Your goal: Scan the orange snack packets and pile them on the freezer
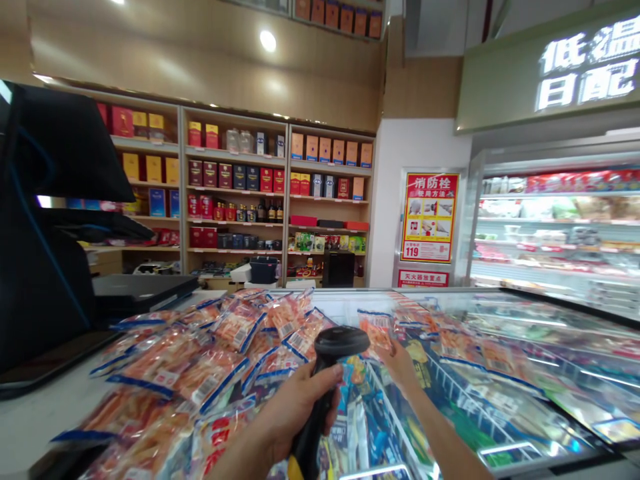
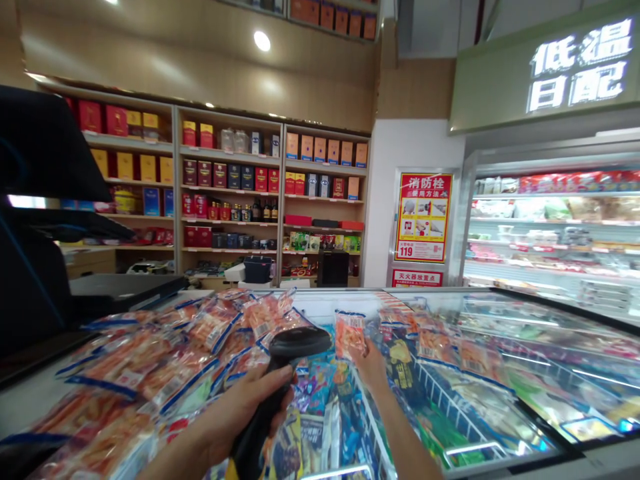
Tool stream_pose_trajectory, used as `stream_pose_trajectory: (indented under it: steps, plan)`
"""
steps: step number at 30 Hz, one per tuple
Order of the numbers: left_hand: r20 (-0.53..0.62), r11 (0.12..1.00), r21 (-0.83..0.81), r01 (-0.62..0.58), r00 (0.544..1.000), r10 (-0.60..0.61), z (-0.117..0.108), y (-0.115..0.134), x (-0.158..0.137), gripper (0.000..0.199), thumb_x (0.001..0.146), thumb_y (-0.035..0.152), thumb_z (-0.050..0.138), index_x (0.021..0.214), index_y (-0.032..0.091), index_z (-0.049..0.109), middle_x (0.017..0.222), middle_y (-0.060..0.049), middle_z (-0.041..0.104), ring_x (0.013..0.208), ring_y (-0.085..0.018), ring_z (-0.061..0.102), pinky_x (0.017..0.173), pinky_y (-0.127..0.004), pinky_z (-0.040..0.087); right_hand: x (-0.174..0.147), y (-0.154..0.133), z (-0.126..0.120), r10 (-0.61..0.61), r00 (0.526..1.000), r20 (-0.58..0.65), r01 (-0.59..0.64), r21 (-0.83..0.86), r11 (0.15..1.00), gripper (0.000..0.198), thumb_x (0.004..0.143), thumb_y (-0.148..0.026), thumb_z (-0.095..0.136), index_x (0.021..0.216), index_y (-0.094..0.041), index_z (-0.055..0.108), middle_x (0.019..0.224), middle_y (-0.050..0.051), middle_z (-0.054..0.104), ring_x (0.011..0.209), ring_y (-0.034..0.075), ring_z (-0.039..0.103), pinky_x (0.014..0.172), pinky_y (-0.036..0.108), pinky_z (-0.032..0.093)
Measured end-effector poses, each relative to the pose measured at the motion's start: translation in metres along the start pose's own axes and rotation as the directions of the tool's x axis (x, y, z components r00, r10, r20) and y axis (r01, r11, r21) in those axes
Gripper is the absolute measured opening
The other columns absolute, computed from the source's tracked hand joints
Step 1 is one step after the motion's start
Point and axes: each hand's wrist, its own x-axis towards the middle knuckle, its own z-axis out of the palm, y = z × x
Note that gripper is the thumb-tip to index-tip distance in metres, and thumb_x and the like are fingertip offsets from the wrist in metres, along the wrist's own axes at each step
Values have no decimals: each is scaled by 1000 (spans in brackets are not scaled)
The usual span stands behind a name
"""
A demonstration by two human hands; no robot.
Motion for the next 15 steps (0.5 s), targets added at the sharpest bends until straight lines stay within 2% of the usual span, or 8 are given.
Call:
stream_pose_trajectory:
  steps: [3, 6, 10, 15]
  plan:
    - [-20, 999, -37, 12, 1000, -12, 1, -3, 6, 28, 63, 44, 51, 67, 18, 40, 50, 5, 48, 37, -5, 43, 36, -17, 31, -3, -6, -1, 14, 1000, 7, -13, -13, 1000, 33, 59, -42, 47, 80, -17, 56, 62, 1, 60, 58, 17, 54, 53, 25, 38]
    - [17, 998, -63, 19, 1000, -18, 2, -4, 9, 29, 63, 44, 52, 70, 18, 41, 51, 5, 48, 38, -5, 43, 37, -17, 31, -6, -10, -2, 28, 999, 23, -27, -42, 999, 31, 59, -43, 47, 72, -17, 57, 55, 1, 58, 53, 17, 52, 51, 25, 37]
    - [18, 996, -88, -1, 1000, 2, 9, 1, 10, 30, 61, 45, 53, 70, 17, 43, 49, 5, 47, 37, -5, 43, 37, -17, 31, -8, -13, -1, -8, 997, 70, 9, -14, 1000, 32, 59, -43, 47, 73, -16, 57, 60, 2, 59, 57, 17, 52, 52, 25, 37]
    - [-31, 996, -92, -22, 999, 19, 14, 7, 12, 30, 60, 45, 53, 67, 17, 44, 47, 6, 46, 35, -4, 40, 36, -17, 30, -9, -8, 4, 17, 993, 118, -22, 42, 999, 34, 59, -44, 48, 76, -16, 57, 63, 2, 60, 57, 16, 53, 49, 24, 38]
